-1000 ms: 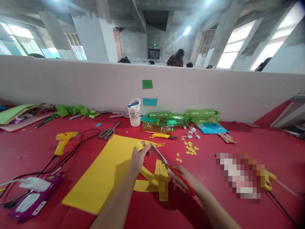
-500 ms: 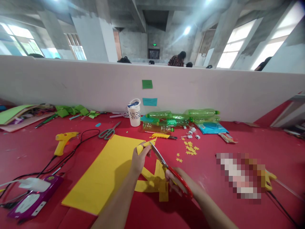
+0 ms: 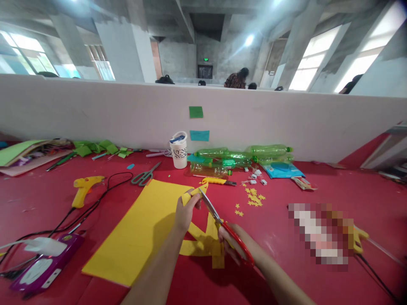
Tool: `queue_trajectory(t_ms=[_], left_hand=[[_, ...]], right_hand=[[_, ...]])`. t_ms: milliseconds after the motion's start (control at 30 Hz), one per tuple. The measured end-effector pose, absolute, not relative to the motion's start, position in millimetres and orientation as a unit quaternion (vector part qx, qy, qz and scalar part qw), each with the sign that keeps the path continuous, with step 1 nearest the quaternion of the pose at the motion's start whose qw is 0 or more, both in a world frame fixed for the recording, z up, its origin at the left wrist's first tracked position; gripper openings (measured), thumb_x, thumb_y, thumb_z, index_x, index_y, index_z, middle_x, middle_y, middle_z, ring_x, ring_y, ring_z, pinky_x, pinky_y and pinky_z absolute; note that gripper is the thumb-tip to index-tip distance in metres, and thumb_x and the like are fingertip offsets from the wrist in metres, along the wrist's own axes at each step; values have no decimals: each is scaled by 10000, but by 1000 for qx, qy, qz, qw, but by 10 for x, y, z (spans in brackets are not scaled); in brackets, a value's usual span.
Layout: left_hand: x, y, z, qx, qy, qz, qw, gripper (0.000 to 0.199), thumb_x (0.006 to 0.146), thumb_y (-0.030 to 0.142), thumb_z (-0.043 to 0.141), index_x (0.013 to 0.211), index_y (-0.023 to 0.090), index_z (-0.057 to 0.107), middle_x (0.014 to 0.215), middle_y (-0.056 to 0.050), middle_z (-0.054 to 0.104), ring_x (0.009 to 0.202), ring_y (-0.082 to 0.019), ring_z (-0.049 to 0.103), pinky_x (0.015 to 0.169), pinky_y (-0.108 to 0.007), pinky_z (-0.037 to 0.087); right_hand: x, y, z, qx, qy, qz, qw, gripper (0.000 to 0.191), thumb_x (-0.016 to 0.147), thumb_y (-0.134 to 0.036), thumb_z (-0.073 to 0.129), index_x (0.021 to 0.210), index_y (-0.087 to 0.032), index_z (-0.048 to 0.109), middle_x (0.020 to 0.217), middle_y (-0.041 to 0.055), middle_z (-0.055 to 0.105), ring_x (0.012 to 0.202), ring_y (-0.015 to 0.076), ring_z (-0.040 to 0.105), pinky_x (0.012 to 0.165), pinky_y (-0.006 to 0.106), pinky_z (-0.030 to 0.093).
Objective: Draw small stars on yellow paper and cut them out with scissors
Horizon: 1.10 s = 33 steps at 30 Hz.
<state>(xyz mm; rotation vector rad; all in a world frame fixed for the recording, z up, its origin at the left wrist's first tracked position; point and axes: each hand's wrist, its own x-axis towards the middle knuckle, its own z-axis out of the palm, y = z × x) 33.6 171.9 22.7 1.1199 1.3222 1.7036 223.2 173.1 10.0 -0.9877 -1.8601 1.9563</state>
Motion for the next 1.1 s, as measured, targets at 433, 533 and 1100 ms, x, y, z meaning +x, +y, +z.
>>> queue_trajectory(t_ms=[433, 533, 1100], left_hand=[[334, 1739, 181, 404, 491, 680, 365, 249, 795, 266, 548, 571, 160, 524, 477, 33, 504, 487, -97, 469, 555, -225, 391], [334, 1741, 168, 399, 483, 685, 372, 228, 790, 264, 561, 590, 157, 537, 483, 33, 509, 483, -96, 472, 543, -227, 394], [199, 1794, 114, 318, 448, 724, 417, 122, 741, 230, 606, 656, 144, 586, 553, 8, 579, 524, -105, 520, 537, -238, 425]], right_hand=[[2181, 1730, 37, -391, -626, 661, 138, 454, 793, -640, 430, 710, -193, 434, 396, -92, 379, 265, 52, 337, 262, 160, 264], [2185, 1719, 73, -391, -630, 656, 142, 469, 780, -656, 436, 705, -193, 435, 396, -84, 389, 281, 61, 360, 254, 156, 269], [2281, 1776, 100, -373, -654, 644, 139, 382, 817, -508, 524, 661, -198, 366, 407, -106, 330, 337, 47, 332, 394, 183, 291]])
